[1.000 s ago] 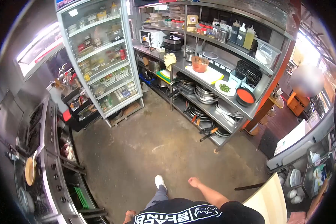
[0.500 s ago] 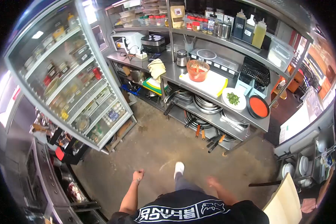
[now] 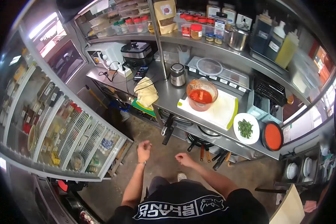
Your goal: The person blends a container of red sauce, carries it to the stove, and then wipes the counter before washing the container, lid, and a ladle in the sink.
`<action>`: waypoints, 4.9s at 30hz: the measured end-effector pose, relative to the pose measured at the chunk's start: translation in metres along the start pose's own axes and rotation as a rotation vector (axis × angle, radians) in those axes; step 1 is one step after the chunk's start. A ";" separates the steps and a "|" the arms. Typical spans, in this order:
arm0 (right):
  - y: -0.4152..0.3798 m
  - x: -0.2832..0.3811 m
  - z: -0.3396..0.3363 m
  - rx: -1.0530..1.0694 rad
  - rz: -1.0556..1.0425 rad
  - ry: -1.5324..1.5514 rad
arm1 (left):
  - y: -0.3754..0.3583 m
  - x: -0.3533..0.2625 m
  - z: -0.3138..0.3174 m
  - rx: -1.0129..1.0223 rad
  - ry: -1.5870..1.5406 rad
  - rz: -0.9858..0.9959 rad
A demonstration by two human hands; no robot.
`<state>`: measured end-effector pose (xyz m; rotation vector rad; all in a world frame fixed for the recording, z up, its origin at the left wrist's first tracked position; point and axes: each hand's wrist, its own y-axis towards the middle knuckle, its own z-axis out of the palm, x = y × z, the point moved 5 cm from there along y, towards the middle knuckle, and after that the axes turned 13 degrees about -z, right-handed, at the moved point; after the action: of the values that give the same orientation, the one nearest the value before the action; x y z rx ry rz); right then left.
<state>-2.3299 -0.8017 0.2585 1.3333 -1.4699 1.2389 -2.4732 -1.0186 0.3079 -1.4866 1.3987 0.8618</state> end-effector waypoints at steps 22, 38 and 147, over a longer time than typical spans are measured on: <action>0.309 0.181 -0.050 -0.862 -0.215 -0.132 | 0.254 -0.147 0.046 0.828 -0.404 -0.233; 0.178 0.243 -0.119 -0.806 -0.236 -0.203 | 0.215 -0.195 0.071 1.603 -0.142 -0.257; 0.080 0.149 -0.284 -1.342 -0.033 -0.083 | 0.207 -0.302 0.292 0.855 0.115 0.406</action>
<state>-2.4470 -0.5612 0.4522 0.4495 -1.7552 -0.0102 -2.6885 -0.6281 0.4524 -0.6127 1.8675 0.3103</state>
